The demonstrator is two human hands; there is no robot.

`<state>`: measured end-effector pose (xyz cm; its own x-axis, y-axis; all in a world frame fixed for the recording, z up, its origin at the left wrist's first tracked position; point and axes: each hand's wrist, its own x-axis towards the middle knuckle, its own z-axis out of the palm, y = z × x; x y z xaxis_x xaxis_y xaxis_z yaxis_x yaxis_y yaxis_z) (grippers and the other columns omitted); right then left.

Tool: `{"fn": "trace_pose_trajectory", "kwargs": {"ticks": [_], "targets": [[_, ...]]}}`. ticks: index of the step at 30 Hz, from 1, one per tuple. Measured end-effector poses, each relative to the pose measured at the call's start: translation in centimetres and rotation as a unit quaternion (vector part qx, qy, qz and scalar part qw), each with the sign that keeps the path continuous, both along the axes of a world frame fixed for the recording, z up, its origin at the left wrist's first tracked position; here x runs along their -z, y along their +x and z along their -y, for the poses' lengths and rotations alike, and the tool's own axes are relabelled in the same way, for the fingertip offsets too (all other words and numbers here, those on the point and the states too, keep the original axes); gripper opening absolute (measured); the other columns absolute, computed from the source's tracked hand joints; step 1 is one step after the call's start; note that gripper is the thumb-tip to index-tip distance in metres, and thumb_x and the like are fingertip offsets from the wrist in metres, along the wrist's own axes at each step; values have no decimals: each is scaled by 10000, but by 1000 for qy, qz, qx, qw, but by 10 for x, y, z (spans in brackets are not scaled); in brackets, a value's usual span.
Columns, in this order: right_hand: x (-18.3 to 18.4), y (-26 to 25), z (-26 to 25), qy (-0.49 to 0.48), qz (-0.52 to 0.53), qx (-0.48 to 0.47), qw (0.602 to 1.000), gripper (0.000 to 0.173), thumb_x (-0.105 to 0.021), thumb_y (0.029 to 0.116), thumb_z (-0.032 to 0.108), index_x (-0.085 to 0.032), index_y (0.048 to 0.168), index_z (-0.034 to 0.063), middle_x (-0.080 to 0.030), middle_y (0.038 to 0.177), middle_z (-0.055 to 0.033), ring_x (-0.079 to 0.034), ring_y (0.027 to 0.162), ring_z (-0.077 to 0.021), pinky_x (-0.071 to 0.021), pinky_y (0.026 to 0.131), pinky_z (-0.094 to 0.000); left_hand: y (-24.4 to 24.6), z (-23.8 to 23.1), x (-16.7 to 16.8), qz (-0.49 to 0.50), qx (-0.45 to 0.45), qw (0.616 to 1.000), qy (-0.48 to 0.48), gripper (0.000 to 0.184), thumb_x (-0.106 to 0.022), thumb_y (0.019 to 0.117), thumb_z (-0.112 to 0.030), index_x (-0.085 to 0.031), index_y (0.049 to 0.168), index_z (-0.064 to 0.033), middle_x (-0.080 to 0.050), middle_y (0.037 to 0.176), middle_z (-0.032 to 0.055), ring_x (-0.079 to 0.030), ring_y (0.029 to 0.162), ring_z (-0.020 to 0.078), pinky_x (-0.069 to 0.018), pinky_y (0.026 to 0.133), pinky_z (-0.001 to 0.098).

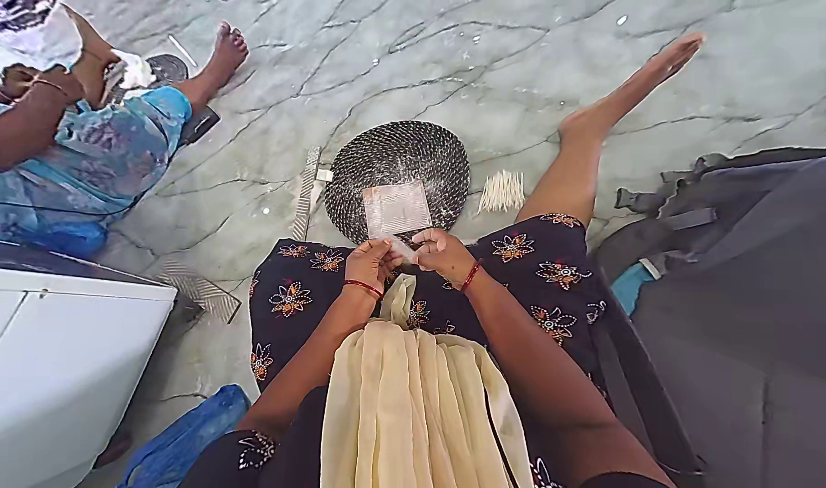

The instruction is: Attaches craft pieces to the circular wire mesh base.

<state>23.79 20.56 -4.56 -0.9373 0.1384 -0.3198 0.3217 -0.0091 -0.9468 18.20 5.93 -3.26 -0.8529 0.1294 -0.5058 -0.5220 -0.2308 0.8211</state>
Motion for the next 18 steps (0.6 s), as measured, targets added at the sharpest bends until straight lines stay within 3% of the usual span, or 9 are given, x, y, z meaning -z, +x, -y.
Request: {"fn": "trace_pose_trajectory", "kwargs": {"ticks": [3,5,7,9,10,14,18], "targets": [[-5,0,0,-20,18,8,1000,418,-641,970,18,-501,1353,-73,-649,940,-123,-584,728,-101,-509,696,-269,1,1,-2,9,1,1000,-2,44,-562,1042,-26,-577,1000,-32,-653,781,49,-664,660,143,-605,682,298],[-5,0,2,-16,23,9,1000,398,-671,975,70,-527,1319,-71,-658,937,-115,-579,726,-98,-503,691,-275,1,0,-1,7,4,1000,2,33,-567,1038,-24,-580,1010,-34,-660,786,50,-671,671,142,-607,690,301],[-1,-2,2,3,16,2,1000,298,-692,943,22,-606,1206,-86,-665,902,-111,-570,703,-95,-505,681,-274,0,0,1,5,1,1000,5,46,-574,1029,-18,-586,989,-37,-669,775,48,-682,669,142,-614,689,298],[2,-2,1,9,11,-2,1000,117,-688,914,-26,-661,1021,-65,-620,759,-41,-516,596,-43,-460,591,-216,-1,0,1,4,-7,1000,8,51,-574,1032,-23,-579,984,-40,-663,771,46,-679,663,141,-615,689,298],[2,-2,0,2,11,-6,1000,80,-673,914,-40,-662,991,-59,-599,728,-22,-499,574,-33,-445,572,-201,-2,0,0,4,-7,1000,10,50,-569,1039,-29,-571,991,-43,-650,775,42,-672,667,141,-611,696,299],[-3,-1,-3,-31,32,8,999,152,-654,976,28,-659,1109,-45,-634,813,-36,-534,618,-40,-472,602,-203,-2,2,-1,3,-11,1000,14,72,-561,1032,-4,-574,969,-38,-653,761,42,-679,660,138,-618,688,296],[-2,-2,0,-36,41,22,998,70,-660,974,21,-682,969,-44,-642,695,-2,-517,522,-10,-464,535,-180,-2,-1,-1,5,-18,1000,20,89,-565,1030,-2,-572,953,-47,-658,756,37,-675,648,132,-616,677,292]]}}
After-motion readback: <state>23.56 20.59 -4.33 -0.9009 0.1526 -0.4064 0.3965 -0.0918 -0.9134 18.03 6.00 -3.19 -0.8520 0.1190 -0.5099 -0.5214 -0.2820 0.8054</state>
